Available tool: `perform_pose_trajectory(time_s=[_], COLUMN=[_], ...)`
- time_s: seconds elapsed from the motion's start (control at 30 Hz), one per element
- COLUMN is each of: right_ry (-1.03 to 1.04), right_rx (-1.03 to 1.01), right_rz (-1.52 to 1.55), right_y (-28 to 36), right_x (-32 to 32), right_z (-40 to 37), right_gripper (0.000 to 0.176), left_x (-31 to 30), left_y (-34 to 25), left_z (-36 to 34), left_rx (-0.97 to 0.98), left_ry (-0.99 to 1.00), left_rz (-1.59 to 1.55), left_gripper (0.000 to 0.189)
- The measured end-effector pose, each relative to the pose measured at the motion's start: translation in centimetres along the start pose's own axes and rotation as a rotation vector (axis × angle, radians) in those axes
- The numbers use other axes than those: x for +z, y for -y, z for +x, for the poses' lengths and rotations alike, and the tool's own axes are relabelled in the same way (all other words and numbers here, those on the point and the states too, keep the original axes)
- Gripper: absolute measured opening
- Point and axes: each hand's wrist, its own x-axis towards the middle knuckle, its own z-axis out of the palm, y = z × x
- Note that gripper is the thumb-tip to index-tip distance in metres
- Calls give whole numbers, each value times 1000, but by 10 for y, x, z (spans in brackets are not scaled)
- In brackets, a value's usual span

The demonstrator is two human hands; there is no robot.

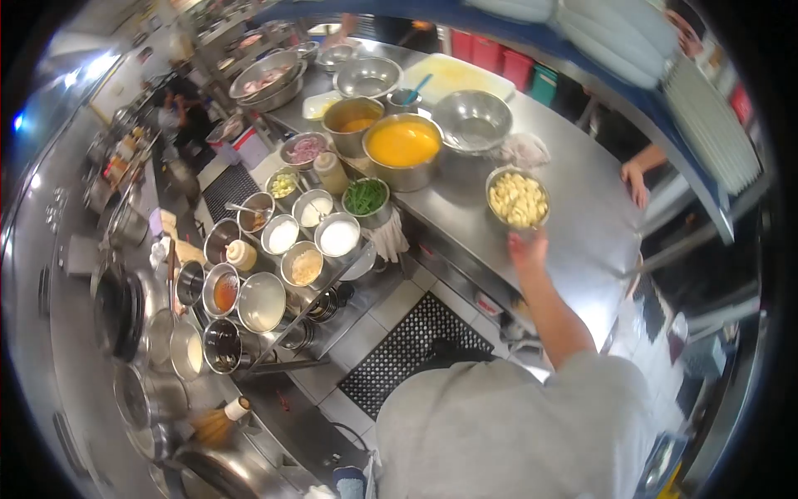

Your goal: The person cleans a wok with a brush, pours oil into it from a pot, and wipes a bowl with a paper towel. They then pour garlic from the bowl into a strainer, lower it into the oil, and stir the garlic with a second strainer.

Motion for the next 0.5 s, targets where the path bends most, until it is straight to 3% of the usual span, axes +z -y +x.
perform_pose_trajectory(time_s=[0.07,0.13,0.2,0.27,0.3,0.33,0.4,0.43,0.47,0.5], right_ry=[129,310,406,483,400,495,397,450,489,445], right_rx=[54,228,228,220,194,170,145,122,150,129], right_rz=[3,-293,-317,-301,-331,-394,-509,-537,-564,-614], right_y=[27,51,61,58,58,59,61,62,62,59], right_x=[-10,-31,-33,-27,-26,-28,-38,-47,-60,-48], right_z=[39,71,81,90,93,102,122,136,165,159], right_gripper=[49,47,42,44,43,35,19,17,16,18], left_x=[-23,-47,-38,-68,-88,-108,-137,-144,-152,-142], left_y=[-44,-66,-52,-54,-55,-53,-39,-15,12,53], left_z=[8,4,-38,-57,-60,-62,-94,-120,-161,-224], left_rx=[47,74,-50,-259,-400,-560,-560,-542,-546,-315], left_ry=[136,284,239,463,699,925,1140,1331,1368,1477], left_rz=[-49,-90,-152,-319,-321,-333,-172,-110,-85,-9], left_gripper=[32,31,22,19,21,22,31,37,38,44])
